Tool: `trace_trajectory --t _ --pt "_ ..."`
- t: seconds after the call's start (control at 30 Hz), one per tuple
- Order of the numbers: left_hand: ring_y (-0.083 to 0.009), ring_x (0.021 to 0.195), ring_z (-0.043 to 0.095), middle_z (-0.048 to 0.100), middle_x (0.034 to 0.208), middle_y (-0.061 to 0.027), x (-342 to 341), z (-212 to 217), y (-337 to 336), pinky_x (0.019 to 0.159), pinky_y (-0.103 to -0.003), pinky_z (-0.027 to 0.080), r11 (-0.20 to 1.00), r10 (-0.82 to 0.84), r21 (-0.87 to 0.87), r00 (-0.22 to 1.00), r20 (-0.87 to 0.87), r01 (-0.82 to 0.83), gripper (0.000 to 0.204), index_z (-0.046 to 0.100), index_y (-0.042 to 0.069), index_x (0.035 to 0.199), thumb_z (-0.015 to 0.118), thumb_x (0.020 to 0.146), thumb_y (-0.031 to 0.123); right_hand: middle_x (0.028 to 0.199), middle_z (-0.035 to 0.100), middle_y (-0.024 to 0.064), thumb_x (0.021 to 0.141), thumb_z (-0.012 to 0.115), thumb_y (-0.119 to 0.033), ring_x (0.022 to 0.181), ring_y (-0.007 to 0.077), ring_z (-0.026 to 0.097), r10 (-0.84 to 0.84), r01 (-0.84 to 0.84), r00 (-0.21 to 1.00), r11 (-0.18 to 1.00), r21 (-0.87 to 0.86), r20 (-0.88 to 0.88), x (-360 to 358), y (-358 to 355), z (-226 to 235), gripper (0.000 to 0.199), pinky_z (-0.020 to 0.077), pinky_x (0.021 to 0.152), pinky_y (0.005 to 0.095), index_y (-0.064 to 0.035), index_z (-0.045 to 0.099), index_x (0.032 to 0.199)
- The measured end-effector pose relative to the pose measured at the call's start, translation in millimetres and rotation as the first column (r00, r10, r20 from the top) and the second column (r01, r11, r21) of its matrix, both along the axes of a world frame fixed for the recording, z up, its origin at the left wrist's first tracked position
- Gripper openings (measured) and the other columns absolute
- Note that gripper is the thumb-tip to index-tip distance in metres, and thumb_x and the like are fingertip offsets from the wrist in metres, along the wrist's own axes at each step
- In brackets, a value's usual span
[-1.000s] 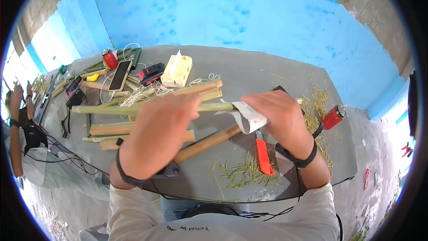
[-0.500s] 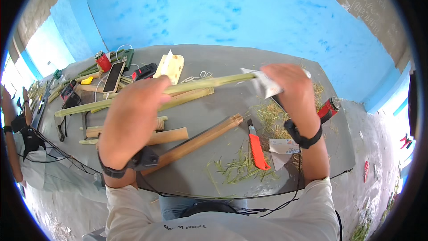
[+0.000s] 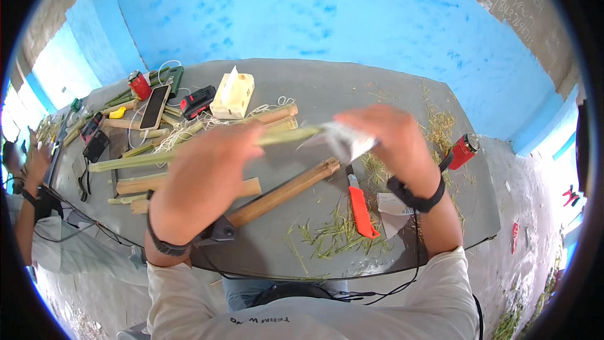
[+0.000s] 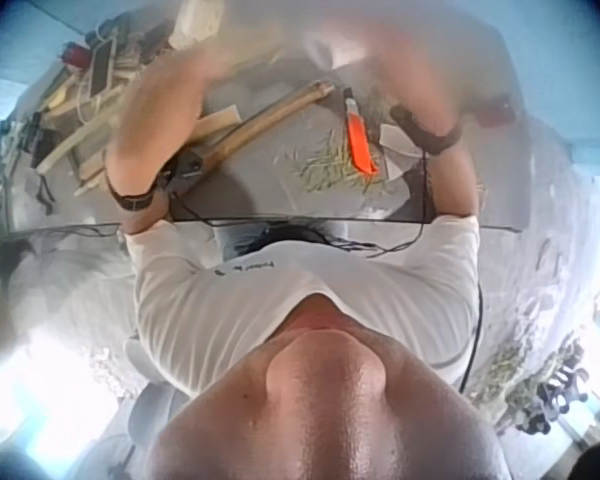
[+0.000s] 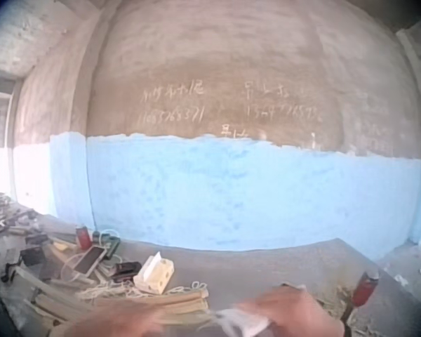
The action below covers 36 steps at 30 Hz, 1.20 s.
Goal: The recorder is using a piece of sandpaper to smooth the surface of a bamboo stick.
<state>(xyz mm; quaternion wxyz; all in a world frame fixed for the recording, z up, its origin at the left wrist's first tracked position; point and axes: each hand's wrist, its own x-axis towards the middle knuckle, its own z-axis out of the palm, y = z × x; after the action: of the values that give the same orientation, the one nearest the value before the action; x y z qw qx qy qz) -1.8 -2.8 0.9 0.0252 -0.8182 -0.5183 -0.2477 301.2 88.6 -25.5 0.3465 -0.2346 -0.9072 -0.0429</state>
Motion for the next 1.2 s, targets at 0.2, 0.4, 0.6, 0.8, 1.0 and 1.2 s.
trace_trajectory --t 0.2,0.4,0.6,0.8,1.0,1.2 --pt "-0.0388 0.091 0.063 0.065 0.092 -0.0157 6 14 -3 0.077 -0.048 0.047 0.990 0.070 0.123 0.996 -0.054 -0.063 0.018 0.064 0.002 0.105 0.066 0.087 0.001 0.107 0.076 0.0094 0.071 0.074 0.005 0.093 0.0324 0.072 -0.058 0.059 0.996 0.998 0.024 -0.071 -2 10 -14 0.048 0.0575 0.082 0.0386 -0.0108 0.076 0.116" --pt "-0.0362 0.093 0.060 0.061 0.093 -0.0136 7 12 1 0.081 -0.046 0.046 0.964 0.069 0.258 0.998 -0.012 -0.064 0.020 0.063 0.001 0.101 0.071 0.083 0.001 0.100 0.075 0.0120 0.073 0.071 0.006 0.090 0.0335 0.071 -0.192 0.184 0.980 0.974 -0.133 -0.049 13 12 7 0.043 0.0576 0.078 0.0382 -0.0074 0.074 0.114" --pt "-0.0358 0.091 0.058 0.060 0.092 -0.0142 19 18 -3 0.080 -0.045 0.046 0.917 0.250 0.344 0.963 -0.102 -0.202 0.023 0.061 0.001 0.099 0.073 0.080 0.000 0.103 0.074 0.0124 0.073 0.068 0.008 0.092 0.0349 0.069 -0.098 0.091 0.991 0.993 -0.076 -0.093 -3 -3 2 0.044 0.0571 0.080 0.0417 -0.0117 0.074 0.112" --pt "-0.0367 0.089 0.059 0.063 0.087 -0.0137 13 16 -3 0.079 -0.045 0.046 0.962 0.145 0.247 0.985 -0.095 -0.118 0.019 0.061 0.002 0.100 0.066 0.083 -0.003 0.104 0.073 0.0113 0.071 0.070 0.008 0.096 0.0346 0.070 -0.248 0.247 0.969 0.967 -0.053 -0.007 15 10 4 0.050 0.0577 0.081 0.0408 -0.0113 0.071 0.117" --pt "-0.0366 0.096 0.065 0.069 0.094 -0.0133 4 11 -9 0.082 -0.047 0.050 0.986 0.081 0.149 0.994 -0.068 -0.070 0.021 0.061 0.003 0.104 0.057 0.085 -0.005 0.105 0.074 0.0114 0.072 0.067 0.007 0.094 0.0330 0.071 -0.138 0.138 0.990 0.988 0.070 -0.008 17 3 11 0.044 0.0576 0.081 0.0414 -0.0072 0.072 0.113" --pt "-0.0399 0.078 0.066 0.069 0.083 -0.0158 22 15 -18 0.068 -0.047 0.050 0.996 0.058 -0.073 0.998 0.021 -0.056 0.007 0.059 0.003 0.102 0.059 0.096 0.006 0.106 0.074 0.0109 0.074 0.067 0.003 0.096 0.0331 0.069 -0.044 0.048 0.999 0.984 0.173 -0.030 -6 -8 9 0.041 0.0560 0.082 0.0421 -0.0071 0.072 0.114"
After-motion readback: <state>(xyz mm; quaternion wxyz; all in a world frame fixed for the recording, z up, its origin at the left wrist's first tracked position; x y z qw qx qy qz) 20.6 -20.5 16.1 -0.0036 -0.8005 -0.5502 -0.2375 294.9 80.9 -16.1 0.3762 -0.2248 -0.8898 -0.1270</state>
